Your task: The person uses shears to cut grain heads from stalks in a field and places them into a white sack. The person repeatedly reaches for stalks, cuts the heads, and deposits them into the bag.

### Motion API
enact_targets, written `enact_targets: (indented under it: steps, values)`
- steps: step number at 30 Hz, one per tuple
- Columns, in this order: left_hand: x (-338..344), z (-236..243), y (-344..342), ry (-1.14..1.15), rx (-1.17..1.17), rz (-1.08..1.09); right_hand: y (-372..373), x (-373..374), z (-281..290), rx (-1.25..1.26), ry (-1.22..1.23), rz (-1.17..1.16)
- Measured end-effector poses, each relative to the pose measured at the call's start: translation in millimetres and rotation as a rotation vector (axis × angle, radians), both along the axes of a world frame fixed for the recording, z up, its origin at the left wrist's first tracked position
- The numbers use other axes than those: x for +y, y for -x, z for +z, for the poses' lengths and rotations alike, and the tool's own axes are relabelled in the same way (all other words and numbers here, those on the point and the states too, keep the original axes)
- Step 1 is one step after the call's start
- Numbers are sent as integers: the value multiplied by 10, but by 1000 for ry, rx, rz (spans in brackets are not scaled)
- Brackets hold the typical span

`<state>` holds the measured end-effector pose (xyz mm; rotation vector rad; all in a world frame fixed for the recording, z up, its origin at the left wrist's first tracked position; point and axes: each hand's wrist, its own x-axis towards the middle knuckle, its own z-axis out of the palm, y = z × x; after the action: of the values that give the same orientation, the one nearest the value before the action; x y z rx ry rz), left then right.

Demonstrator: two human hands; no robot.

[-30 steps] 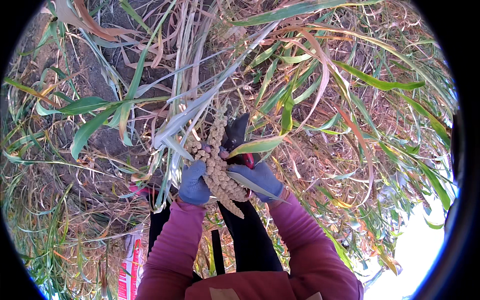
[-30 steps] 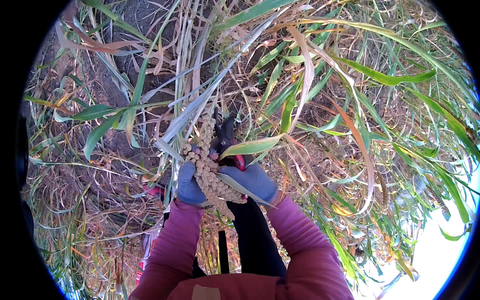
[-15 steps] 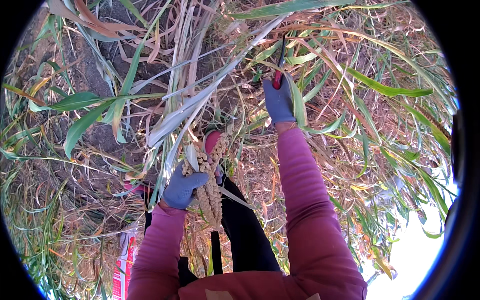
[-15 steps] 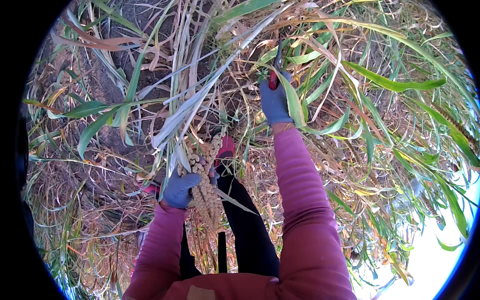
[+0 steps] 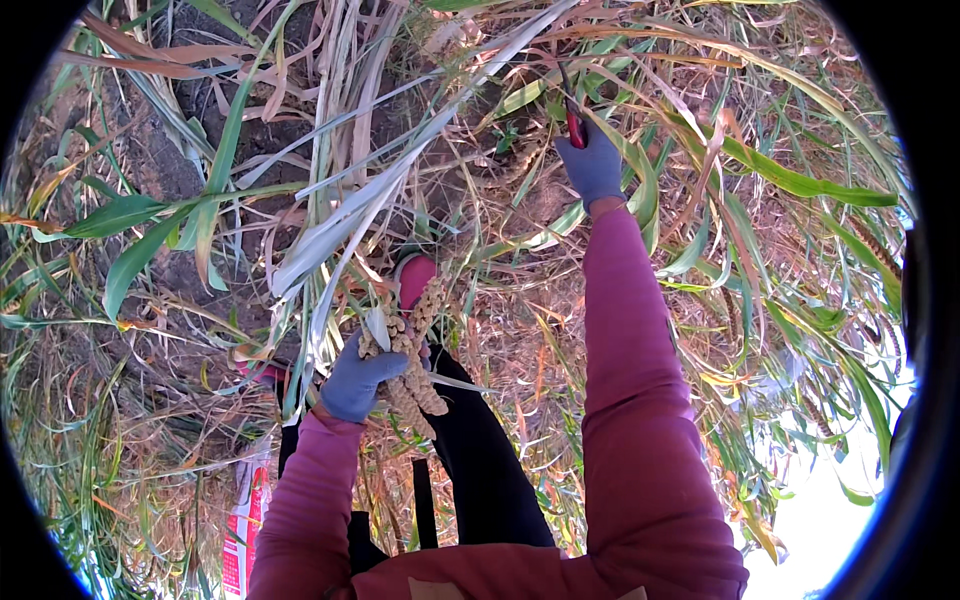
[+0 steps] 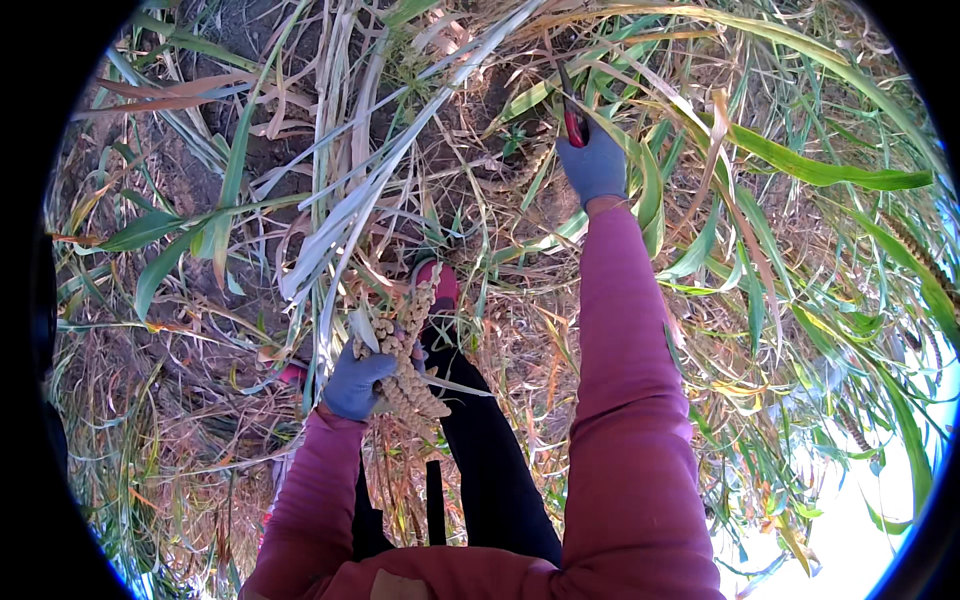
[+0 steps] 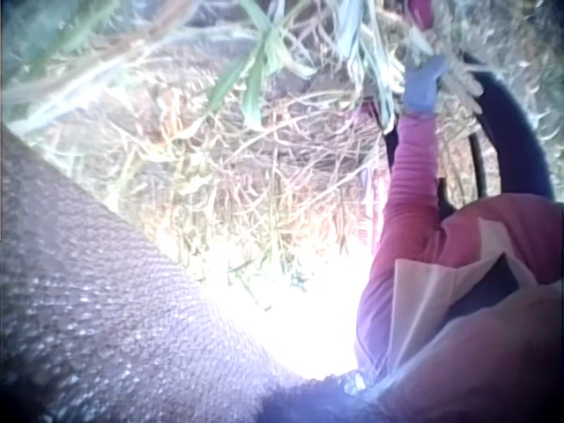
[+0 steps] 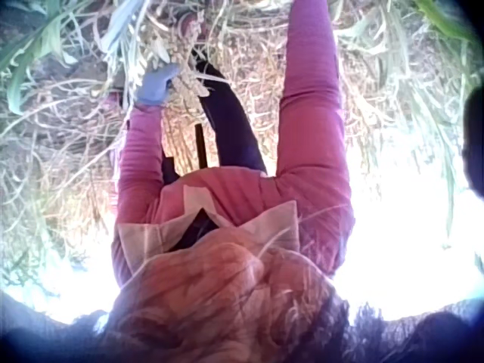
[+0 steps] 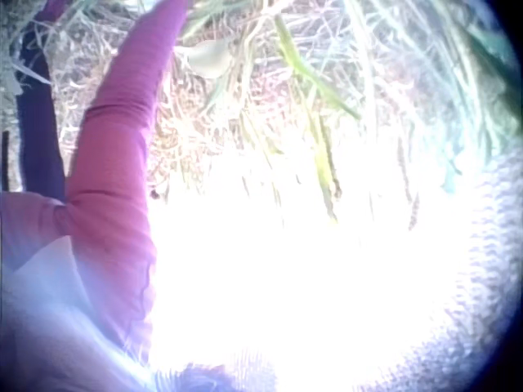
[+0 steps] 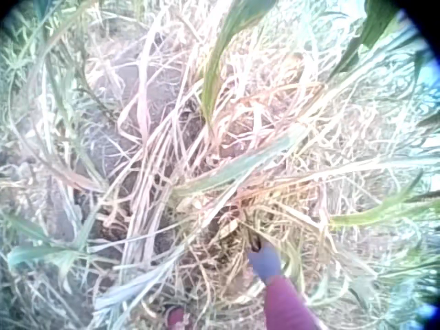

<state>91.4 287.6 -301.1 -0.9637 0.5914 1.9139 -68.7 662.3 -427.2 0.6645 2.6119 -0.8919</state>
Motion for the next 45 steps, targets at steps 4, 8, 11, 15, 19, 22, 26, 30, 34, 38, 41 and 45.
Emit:
enact_targets:
  steps: [4, 8, 11, 15, 19, 22, 26, 30, 34, 38, 41, 45]
  values:
    - [85, 15, 178, -5, -18, -13, -205, 84, 414, -99, 192, -151]
    - [371, -196, 452, 59, 88, -34, -256, 5, 1106, -30, 715, -610]
    - [642, -184, 820, -91, 224, -4, -318, 41, 1428, 75, 693, -674]
    - [1370, -88, 1415, -63, 825, -287, -241, -1, 1533, 15, 690, -629]
    - [1999, -389, 1600, -71, 1164, -294, -81, -101, 1385, 100, 952, -692]
    - [2029, -496, 1581, -170, 818, -415, -130, -61, 1435, 81, 1031, -691]
    - [1780, -586, 1614, -37, 673, -385, -376, 132, 1492, -48, 601, -395]
    - [1578, -863, 1691, 42, 657, -310, -653, 357, 1365, -290, 310, -105]
    - [1551, -785, 1678, 19, 607, -281, -521, 308, 1234, -391, 265, 42]
    - [1512, -797, 1728, -16, 654, -335, -213, 186, 1200, -412, 301, 73]
    - [1545, -853, 1685, -22, 655, -353, -45, 254, 1073, -431, 300, 101]
    - [1342, -991, 1286, 111, 616, -498, -83, 253, 888, -415, 176, 119]
